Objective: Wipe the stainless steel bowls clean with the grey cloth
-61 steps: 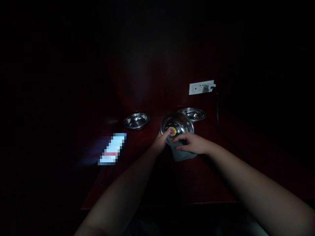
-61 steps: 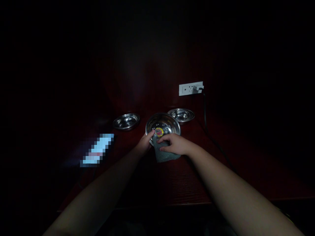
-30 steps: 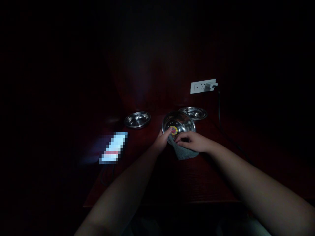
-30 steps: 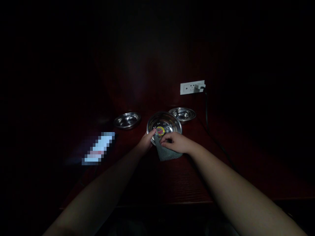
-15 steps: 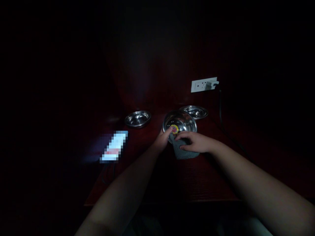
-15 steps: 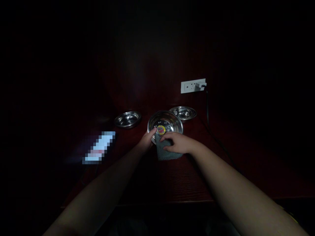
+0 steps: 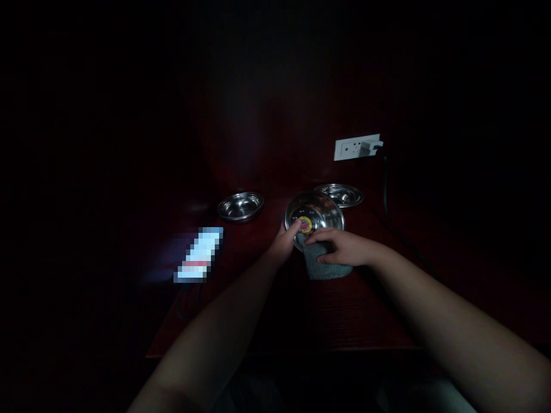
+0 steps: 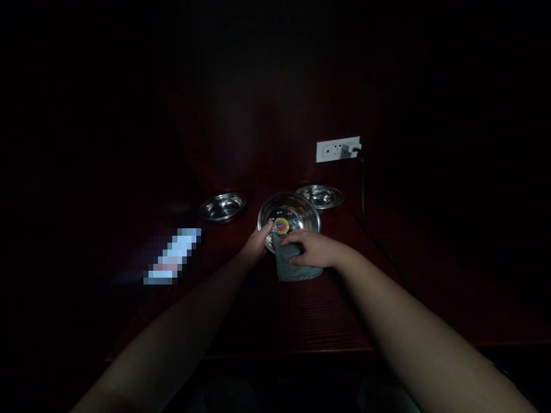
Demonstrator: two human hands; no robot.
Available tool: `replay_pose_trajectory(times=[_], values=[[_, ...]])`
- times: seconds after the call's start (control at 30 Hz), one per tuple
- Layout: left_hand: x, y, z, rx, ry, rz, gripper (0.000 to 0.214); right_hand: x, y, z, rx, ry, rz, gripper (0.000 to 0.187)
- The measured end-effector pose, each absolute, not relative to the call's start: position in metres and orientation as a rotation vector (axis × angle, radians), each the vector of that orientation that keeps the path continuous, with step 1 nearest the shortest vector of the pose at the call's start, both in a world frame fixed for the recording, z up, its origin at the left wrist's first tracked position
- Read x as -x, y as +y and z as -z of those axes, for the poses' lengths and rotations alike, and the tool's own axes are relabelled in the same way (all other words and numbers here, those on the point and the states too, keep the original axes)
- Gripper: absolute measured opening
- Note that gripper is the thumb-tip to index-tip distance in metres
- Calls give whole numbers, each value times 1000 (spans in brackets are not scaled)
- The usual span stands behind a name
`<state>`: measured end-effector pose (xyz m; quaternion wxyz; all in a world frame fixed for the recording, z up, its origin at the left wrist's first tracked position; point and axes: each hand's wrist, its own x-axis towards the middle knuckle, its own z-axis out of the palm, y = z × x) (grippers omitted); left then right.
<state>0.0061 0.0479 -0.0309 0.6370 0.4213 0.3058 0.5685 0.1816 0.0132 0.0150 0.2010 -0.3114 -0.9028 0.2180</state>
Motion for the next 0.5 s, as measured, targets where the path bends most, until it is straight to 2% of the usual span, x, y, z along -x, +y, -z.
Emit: replay_pose_trajectory(times=[0.27, 0.5], values=[[-5, 35, 23, -1110, 721, -1383, 58, -180, 16, -12, 829, -2469, -620, 32], [-5, 32, 20, -1150, 716, -1363, 61, -178, 18, -10, 817, -2452, -615, 30]])
